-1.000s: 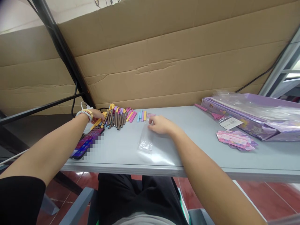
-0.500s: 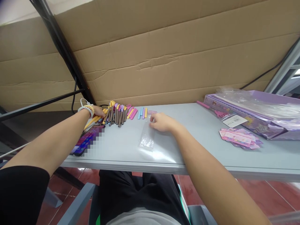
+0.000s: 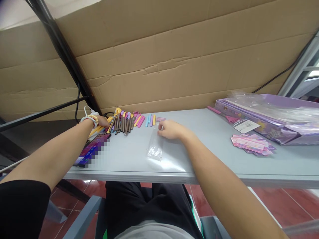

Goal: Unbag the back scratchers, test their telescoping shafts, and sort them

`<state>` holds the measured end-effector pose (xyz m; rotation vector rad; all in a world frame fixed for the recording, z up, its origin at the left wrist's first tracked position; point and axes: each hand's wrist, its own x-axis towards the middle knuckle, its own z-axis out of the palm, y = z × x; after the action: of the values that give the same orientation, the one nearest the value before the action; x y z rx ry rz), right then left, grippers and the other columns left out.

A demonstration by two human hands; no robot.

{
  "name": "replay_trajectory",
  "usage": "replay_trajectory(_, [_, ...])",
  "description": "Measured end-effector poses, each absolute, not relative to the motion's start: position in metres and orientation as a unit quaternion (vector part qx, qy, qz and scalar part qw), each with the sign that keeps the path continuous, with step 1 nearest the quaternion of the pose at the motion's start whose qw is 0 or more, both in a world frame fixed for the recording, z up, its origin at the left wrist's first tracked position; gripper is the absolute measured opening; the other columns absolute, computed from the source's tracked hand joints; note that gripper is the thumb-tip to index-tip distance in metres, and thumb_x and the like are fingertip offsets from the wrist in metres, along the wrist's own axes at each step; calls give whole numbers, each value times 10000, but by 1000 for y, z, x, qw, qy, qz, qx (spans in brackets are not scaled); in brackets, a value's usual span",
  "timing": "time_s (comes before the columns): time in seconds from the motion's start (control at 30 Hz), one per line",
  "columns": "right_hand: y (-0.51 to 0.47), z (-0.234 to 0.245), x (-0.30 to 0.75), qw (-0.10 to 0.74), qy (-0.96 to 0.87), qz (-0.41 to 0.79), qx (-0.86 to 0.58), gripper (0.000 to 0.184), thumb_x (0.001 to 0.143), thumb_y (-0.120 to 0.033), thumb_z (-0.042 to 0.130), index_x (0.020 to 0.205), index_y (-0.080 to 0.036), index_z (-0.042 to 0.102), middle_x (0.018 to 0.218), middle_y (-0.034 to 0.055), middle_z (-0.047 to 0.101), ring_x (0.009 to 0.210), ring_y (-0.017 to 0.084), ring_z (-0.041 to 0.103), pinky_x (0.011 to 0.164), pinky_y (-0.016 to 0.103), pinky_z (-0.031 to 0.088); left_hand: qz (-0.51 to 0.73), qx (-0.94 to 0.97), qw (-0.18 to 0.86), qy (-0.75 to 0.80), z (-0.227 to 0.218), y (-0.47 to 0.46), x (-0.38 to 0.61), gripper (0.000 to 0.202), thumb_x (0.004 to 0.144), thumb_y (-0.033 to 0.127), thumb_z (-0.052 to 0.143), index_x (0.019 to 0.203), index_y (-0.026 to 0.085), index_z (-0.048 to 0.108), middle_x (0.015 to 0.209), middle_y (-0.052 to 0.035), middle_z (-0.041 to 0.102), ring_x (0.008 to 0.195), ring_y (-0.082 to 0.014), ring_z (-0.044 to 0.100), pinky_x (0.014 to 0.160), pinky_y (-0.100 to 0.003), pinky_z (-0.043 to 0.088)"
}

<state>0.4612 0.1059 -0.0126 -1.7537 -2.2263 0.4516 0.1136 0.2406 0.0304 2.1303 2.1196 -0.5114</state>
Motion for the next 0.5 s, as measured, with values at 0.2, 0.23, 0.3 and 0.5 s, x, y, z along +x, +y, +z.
replay_trajectory(0.2, [107, -12, 461, 129, -770, 155, -606, 240, 786, -410, 533, 913, -221, 607, 915, 60, 648, 785, 191, 598, 639, 273, 412, -126, 667, 86, 729, 29, 241, 112, 136, 582, 154, 627, 715, 128, 622, 669, -69, 627, 637, -201, 635, 596, -274, 501])
replay_trajectory(0.23, [108, -13, 462, 129, -770, 153, -605, 238, 786, -411, 532, 911, -223, 607, 915, 58, 648, 782, 190, 598, 640, 274, 411, -117, 660, 93, 736, 30, 241, 112, 139, 581, 146, 633, 719, 127, 623, 683, -71, 632, 627, -194, 636, 594, -269, 502])
replay_trajectory(0.3, [108, -13, 462, 129, -772, 149, -604, 234, 785, -410, 533, 905, -223, 608, 915, 56, 648, 781, 189, 597, 645, 275, 412, -116, 652, 91, 744, 32, 241, 113, 140, 585, 165, 653, 718, 127, 631, 710, -78, 645, 634, -192, 639, 598, -261, 503])
replay_trajectory(0.5, [108, -13, 462, 126, -773, 150, -603, 240, 785, -410, 538, 903, -214, 615, 927, 63, 649, 796, 196, 595, 643, 276, 413, -135, 665, 6, 734, 38, 241, 114, 163, 584, 254, 650, 697, 140, 676, 705, -135, 671, 753, -290, 658, 659, -322, 502])
